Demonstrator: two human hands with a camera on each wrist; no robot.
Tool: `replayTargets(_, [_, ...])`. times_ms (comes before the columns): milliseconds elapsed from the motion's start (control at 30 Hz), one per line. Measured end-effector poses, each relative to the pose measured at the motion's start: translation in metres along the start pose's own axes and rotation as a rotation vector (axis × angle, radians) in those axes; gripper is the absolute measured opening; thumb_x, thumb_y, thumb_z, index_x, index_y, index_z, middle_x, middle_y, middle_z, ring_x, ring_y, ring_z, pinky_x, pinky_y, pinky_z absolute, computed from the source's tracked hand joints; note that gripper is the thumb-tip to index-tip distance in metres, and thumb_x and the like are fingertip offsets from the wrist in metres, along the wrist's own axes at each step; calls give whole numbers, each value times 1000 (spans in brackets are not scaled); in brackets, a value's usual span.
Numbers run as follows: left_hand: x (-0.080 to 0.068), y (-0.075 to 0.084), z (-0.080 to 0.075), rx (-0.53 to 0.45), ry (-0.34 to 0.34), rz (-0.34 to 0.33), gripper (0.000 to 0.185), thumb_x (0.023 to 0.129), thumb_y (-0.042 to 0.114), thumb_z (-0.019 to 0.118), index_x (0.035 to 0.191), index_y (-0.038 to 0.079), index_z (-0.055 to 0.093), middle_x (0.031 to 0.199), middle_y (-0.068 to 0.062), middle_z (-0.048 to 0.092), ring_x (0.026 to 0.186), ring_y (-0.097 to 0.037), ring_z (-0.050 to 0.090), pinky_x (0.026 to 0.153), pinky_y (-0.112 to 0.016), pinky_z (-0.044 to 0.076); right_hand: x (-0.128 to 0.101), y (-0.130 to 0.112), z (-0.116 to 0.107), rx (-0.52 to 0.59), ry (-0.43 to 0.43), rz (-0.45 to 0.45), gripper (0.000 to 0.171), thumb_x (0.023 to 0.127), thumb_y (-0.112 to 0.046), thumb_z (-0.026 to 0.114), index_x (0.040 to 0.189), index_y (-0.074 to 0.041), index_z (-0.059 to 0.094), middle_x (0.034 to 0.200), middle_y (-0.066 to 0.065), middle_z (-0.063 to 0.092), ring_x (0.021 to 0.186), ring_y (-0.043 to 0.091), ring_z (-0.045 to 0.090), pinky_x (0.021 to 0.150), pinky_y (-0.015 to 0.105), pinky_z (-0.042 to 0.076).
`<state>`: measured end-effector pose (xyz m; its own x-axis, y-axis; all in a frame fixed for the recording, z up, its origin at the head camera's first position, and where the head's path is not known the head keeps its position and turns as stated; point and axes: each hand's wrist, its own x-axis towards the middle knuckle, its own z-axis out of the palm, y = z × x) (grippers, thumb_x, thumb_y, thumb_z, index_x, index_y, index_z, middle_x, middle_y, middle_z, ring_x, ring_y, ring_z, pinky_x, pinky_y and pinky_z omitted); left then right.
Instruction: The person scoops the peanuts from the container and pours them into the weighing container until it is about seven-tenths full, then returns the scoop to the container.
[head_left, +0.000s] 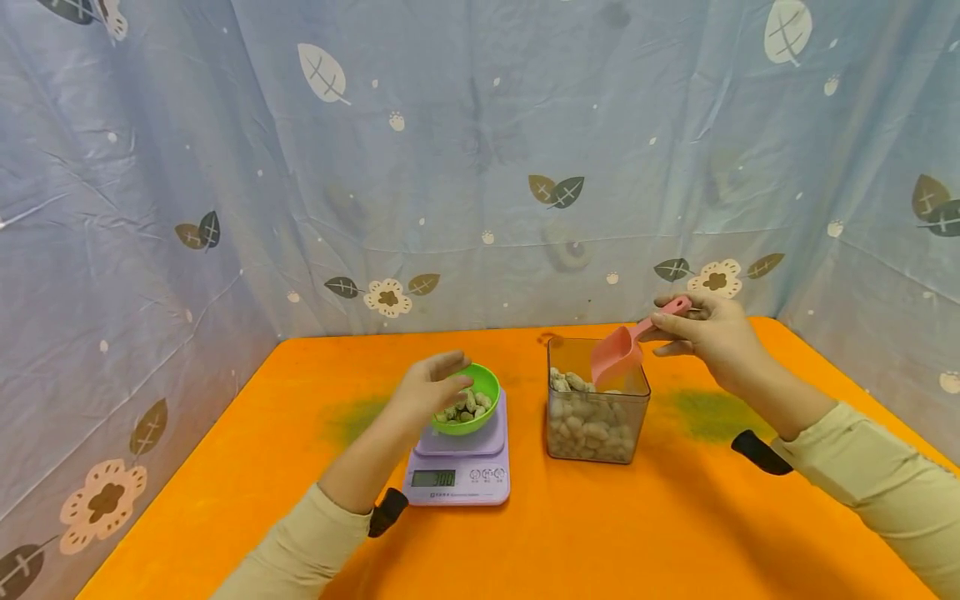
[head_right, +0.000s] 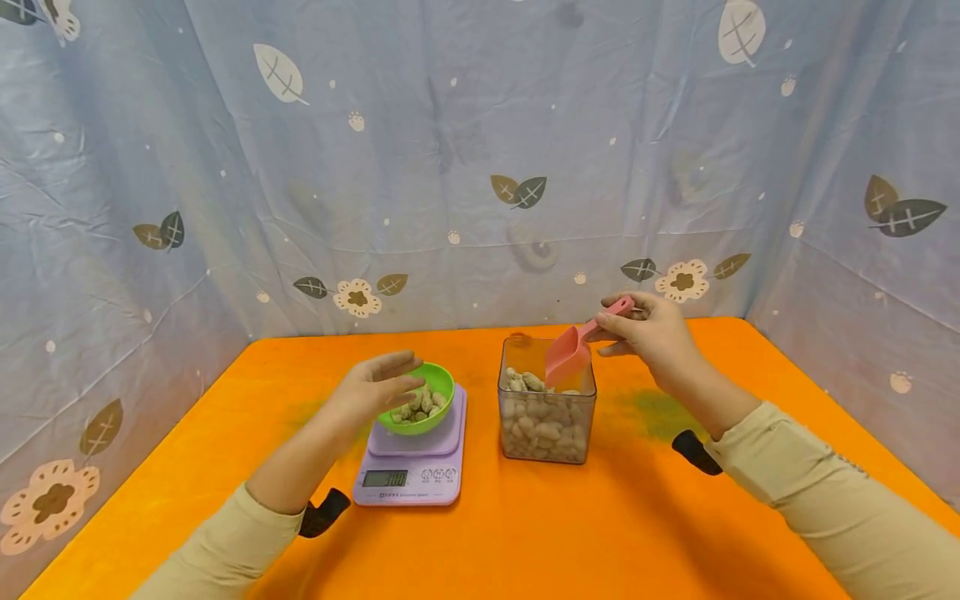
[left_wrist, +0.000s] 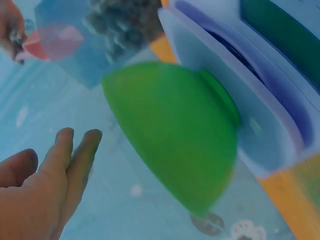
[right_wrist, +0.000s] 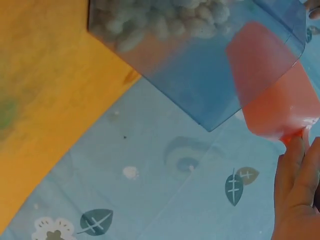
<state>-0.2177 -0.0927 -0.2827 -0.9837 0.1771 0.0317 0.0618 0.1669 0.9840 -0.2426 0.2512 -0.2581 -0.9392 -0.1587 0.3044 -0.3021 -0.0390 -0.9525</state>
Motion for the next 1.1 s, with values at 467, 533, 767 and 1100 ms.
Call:
replayTargets(467, [15,-3,51,-17,-159,-35,51,100,1,49,146,-11,31,146,-26,41,127,-39,48,103,-44,46,15,3,15,-570,-114,44,35,96,2,57,123,21,48,104,30,63,78,21,69,63,33,61])
replayTargets(533, [18,-3,56,-17,-161,-45,51,100,2,49,146,-9,32,146,-25,41,128,-38,48,103,-43,46,18,7,19,-622,-142,16,30,94,4,58,118,21,51,97,29,65,77,26,69,61,33,61])
replayTargets(767, [33,0,78,11,-165,-64,52,102,6,50,147,-10,29,147,-27,37,131,-38,44,102,-44,47,23,22,32,-639,-193,-35,23,93,7,59,111,19,54,87,22,66,75,33,69,59,34,61])
replayTargets(1100, [47,-3,91,-25,-166,-81,45,99,-4,48,142,-14,36,144,-28,41,129,-38,46,100,-45,49,24,35,35,-419,-145,-22,25,92,8,59,114,18,52,87,18,67,71,21,69,61,39,61])
